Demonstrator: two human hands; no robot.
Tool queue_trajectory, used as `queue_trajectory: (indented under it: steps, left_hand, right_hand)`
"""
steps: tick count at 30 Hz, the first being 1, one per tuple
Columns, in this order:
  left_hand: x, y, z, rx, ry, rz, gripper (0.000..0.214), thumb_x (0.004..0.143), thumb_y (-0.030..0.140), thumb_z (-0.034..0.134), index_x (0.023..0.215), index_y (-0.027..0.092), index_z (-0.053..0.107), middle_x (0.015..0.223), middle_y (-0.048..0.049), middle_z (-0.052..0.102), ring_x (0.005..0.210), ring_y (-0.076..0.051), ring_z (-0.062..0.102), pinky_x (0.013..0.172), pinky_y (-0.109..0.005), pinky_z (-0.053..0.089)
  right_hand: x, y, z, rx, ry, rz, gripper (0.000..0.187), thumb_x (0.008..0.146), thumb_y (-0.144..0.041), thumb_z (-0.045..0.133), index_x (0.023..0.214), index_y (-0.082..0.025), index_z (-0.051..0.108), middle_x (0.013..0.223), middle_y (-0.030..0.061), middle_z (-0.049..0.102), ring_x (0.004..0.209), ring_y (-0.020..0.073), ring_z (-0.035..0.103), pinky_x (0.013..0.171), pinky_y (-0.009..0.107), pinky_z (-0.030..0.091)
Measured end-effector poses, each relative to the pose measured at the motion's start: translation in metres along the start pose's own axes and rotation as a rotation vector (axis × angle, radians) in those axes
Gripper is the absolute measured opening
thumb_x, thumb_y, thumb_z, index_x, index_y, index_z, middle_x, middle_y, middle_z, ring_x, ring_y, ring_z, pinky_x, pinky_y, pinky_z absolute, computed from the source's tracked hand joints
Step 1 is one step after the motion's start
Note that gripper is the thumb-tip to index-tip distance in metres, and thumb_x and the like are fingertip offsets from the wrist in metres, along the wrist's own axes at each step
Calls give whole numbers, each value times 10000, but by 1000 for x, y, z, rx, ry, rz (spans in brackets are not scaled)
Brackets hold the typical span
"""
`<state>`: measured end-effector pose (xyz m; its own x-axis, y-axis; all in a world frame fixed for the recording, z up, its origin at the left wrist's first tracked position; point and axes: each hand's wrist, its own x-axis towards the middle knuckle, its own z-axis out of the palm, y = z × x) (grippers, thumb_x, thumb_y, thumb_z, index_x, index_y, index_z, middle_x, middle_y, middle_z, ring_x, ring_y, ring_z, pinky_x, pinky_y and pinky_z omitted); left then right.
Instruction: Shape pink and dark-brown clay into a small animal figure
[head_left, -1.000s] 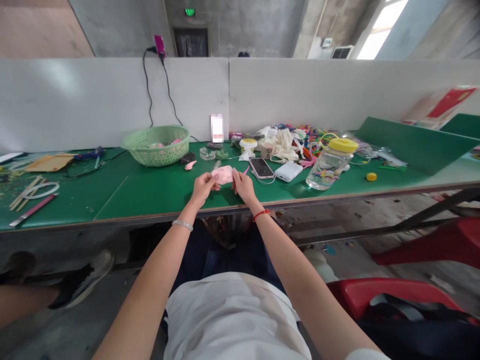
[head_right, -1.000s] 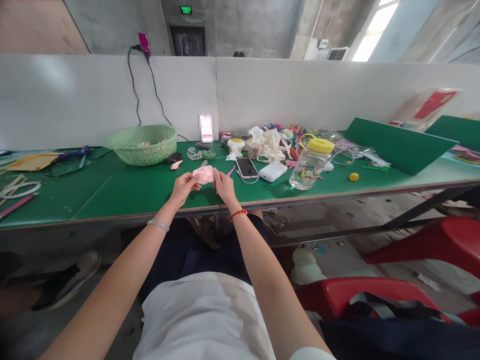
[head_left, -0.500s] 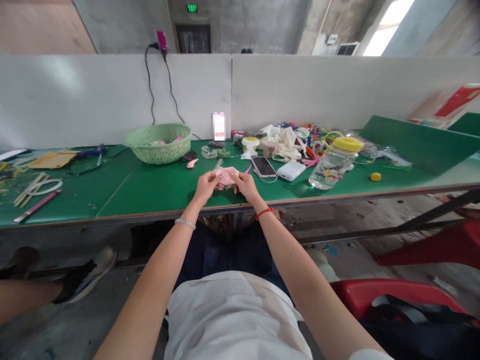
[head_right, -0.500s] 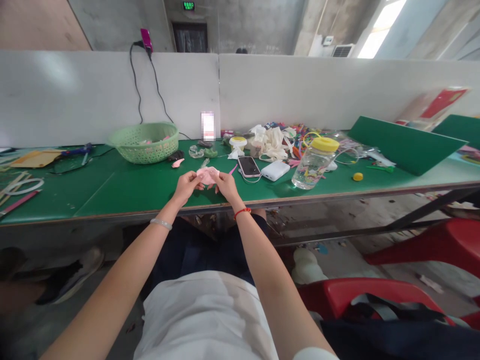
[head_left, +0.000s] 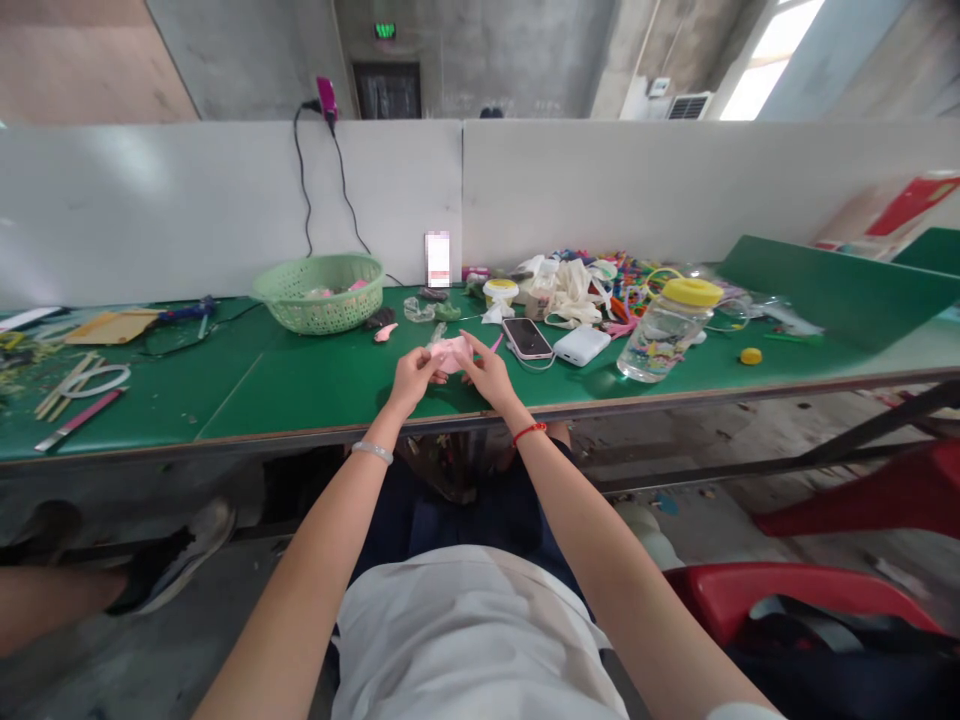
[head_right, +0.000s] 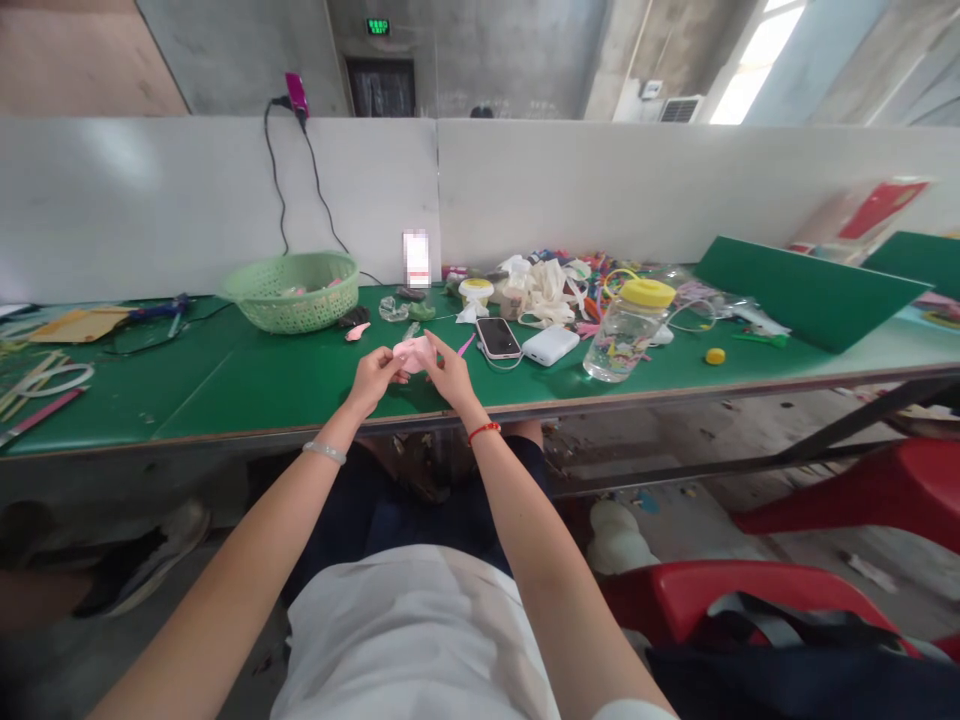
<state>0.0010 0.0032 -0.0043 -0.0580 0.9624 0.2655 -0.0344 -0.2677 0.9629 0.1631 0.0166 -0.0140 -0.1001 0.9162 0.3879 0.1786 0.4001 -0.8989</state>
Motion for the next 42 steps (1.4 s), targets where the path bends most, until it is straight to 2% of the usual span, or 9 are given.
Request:
queue_trajectory:
  steps: [5, 10, 20, 27, 29, 31, 35, 39, 42]
  left_hand:
    - [-2, 0, 0, 16, -35, 23, 492, 652, 564, 861, 675, 173, 563, 567, 18, 620, 539, -162, 659, 549, -294, 582]
    - [-3, 0, 1, 28, -53, 38, 523, 642, 591, 860, 647, 184, 533, 555, 21, 609, 519, -150, 645, 517, -272, 566]
    - [-2, -1, 1, 19, -69, 40, 491, 616, 575, 876, 643, 173, 596, 537, 7, 619, 492, -135, 619, 505, -260, 555]
    - [-2, 1, 1, 0, -49, 13, 416, 659, 504, 868, 664, 157, 638, 525, 1, 639, 464, -123, 610, 483, -239, 537]
    - [-2, 2, 2, -6, -45, 4, 409, 672, 496, 861, 670, 158, 630, 528, 1, 642, 471, -127, 622, 492, -241, 546]
    - [-3, 3, 2, -14, -38, -3, 411, 676, 496, 857, 682, 157, 626, 536, 2, 647, 482, -129, 634, 504, -243, 557]
    - [-3, 3, 3, -30, -11, -7, 429, 662, 505, 855, 688, 153, 612, 547, 10, 641, 496, -124, 644, 513, -238, 564]
    - [-3, 3, 3, -38, 7, 3, 444, 645, 510, 859, 680, 153, 598, 561, 16, 635, 511, -119, 648, 517, -231, 562]
    - [-3, 4, 2, -33, 2, 11, 452, 634, 516, 866, 672, 155, 597, 553, 18, 632, 504, -118, 639, 515, -232, 558]
  right_hand:
    - [3, 0, -3, 97, -26, 39, 618, 847, -679, 578, 1144, -159, 732, 817, 45, 697, 525, 120, 564, 511, 266, 493]
    - [1, -5, -4, 143, -49, 46, 635, 769, -781, 585, 922, -178, 715, 642, -7, 593, 522, 119, 522, 514, 259, 470]
    - [-2, -6, -6, 75, -26, 30, 625, 727, -790, 606, 669, -168, 626, 534, -42, 423, 548, 96, 349, 505, 257, 255]
    - [-2, -5, -4, 64, 7, 26, 672, 755, -816, 564, 547, -177, 558, 490, -21, 439, 518, 103, 375, 496, 271, 261]
    - [-1, -4, -3, 77, 29, 19, 678, 802, -806, 518, 619, -164, 637, 510, -9, 476, 524, 115, 423, 500, 268, 310]
    - [0, -4, -3, 91, 63, 10, 704, 861, -781, 449, 870, -144, 750, 569, 1, 535, 539, 125, 459, 510, 263, 366]
    - [-1, -5, -5, 92, 100, -38, 689, 925, -682, 437, 1351, -190, 662, 852, 43, 699, 593, 127, 508, 551, 258, 458]
    - [-2, -4, -3, 75, -16, -47, 635, 900, -591, 539, 1401, -216, 643, 1239, 71, 716, 727, 144, 599, 652, 282, 549]
    - [0, -1, -3, 85, -58, -26, 636, 817, -531, 670, 1356, -192, 671, 1264, 87, 716, 815, 172, 638, 695, 291, 563]
